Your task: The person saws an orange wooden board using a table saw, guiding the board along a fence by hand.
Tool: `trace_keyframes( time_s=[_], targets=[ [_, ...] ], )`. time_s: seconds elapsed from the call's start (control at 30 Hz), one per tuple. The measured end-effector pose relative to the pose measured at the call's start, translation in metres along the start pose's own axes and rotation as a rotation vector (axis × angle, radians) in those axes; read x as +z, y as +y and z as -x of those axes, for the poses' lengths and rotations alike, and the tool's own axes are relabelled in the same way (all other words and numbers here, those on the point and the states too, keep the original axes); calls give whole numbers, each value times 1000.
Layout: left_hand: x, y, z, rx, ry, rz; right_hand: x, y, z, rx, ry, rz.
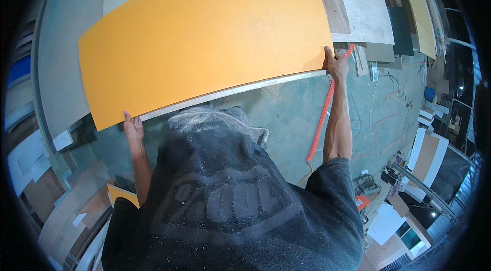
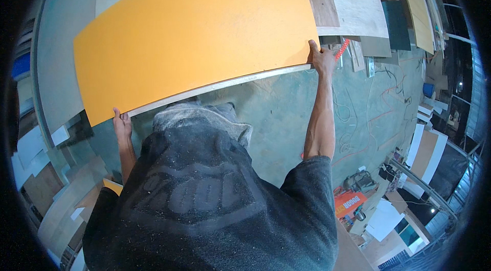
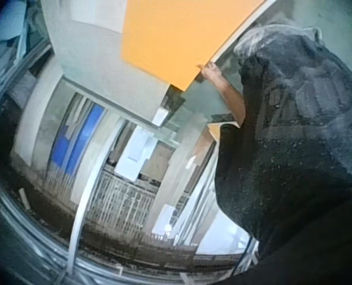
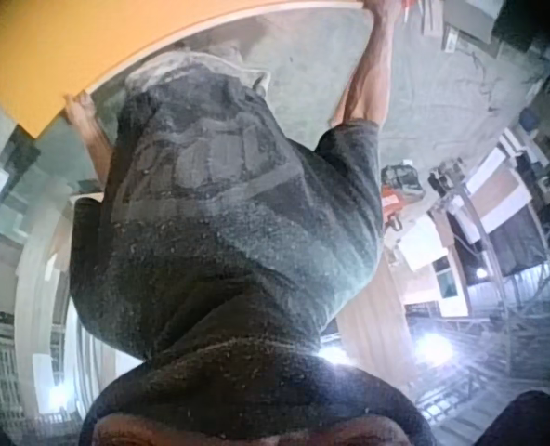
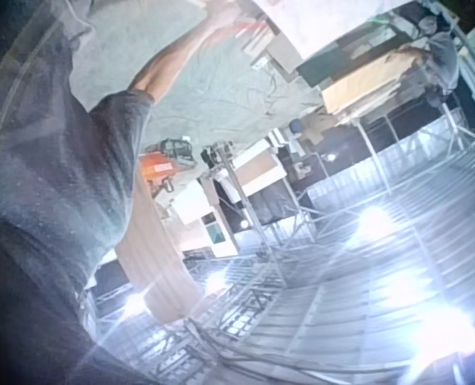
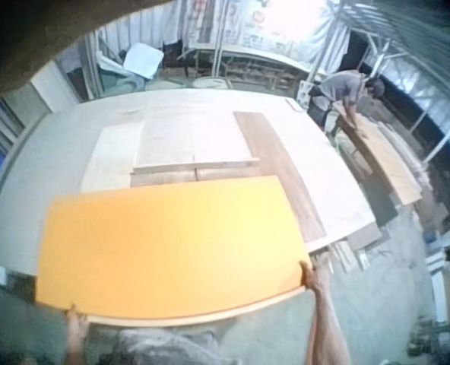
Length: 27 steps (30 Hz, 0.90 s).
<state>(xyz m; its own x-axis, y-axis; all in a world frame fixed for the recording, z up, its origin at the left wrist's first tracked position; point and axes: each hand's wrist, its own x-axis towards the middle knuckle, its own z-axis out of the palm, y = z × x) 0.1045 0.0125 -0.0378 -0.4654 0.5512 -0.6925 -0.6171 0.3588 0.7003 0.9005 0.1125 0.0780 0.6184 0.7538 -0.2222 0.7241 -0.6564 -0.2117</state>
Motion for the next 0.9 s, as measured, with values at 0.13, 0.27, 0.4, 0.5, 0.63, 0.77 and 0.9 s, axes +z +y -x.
trace_keyframes(
  time_s=[0.13,0.27,0.4,0.5,0.63,0.77,0.9],
  targets=[
    [10,-4,8,60,-69,14,2,5,-1,-38,66,-66],
    [9,0,10,68,-89,-2,4,1,-4,-16,59,-24],
    [5,2,8,37,-118,-51,12,7,-14,52,141,-11],
    [-19,8,-7,-47,-204,-121,15,0,-12,104,142,-46],
    [-6,-5,0,23,-173,-23,5,-3,-4,107,129,-37],
    [1,-6,9,39,-178,-1,7,4,-5,35,144,-75],
    [-2,-3,7,2,-188,5,8,12,-10,11,115,-75]
  ],
)
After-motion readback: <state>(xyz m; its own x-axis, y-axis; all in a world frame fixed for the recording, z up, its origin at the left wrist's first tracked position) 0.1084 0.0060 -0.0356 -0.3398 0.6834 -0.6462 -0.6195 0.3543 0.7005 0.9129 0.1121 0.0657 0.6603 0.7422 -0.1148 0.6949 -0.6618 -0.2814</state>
